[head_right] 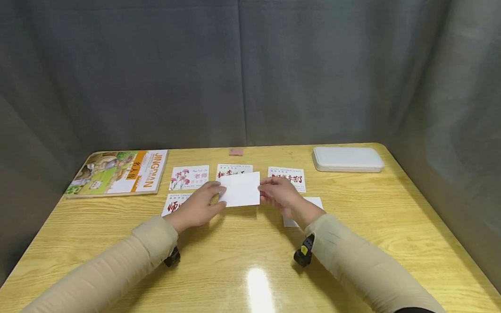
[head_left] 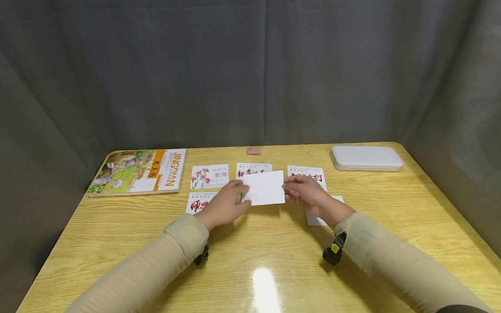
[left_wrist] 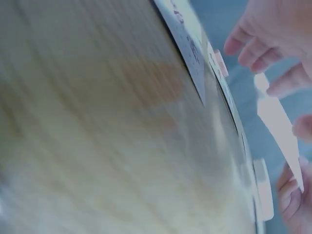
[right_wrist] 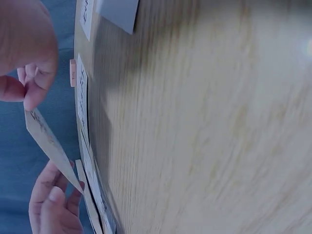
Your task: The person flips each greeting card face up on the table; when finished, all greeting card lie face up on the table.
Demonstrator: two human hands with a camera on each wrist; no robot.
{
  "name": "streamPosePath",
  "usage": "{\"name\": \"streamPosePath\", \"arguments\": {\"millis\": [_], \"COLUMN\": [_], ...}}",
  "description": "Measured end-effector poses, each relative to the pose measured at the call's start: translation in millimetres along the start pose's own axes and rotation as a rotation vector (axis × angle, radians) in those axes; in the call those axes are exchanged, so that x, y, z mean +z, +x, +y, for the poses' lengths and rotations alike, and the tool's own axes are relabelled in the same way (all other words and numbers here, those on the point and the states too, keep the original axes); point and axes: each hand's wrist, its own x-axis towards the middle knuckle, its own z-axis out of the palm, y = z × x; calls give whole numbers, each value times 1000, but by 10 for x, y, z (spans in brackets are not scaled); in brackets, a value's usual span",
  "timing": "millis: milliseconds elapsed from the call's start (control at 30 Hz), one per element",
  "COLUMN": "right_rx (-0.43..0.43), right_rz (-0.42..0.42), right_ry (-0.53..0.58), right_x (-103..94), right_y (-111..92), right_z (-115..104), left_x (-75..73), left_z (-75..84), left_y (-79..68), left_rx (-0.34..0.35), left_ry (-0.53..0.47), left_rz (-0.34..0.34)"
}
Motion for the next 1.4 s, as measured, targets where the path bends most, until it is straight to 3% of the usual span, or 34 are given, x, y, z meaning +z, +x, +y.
{"name": "streamPosePath", "arguments": {"millis": [167, 267, 700, 967, 1167, 1400], "right_rx": [-11, -23, -46, -35, -30, -42], "right_rz": [24, 29, 33, -8, -67, -91], "right_ry": [-8, -20, -85, -41, -83, -83], "right_x": [10, 28, -10, -24, -19, -17], "right_y": [5, 2, -32, -64, -99, -81], "right_z": [5, 22, 37, 34, 33, 61], "left_x": [-29, -45, -34, -17, -23, -37], "left_z": [10, 53, 91, 94, 67, 1], "left_y": [38, 36, 13, 26, 27, 37], "left_rx": [-224, -287, -327, -318, -326, -325], "left_ry": [-484, -643, -672, -788, -828, -913], "left_rz": [94, 115, 164, 236, 291, 301]}}
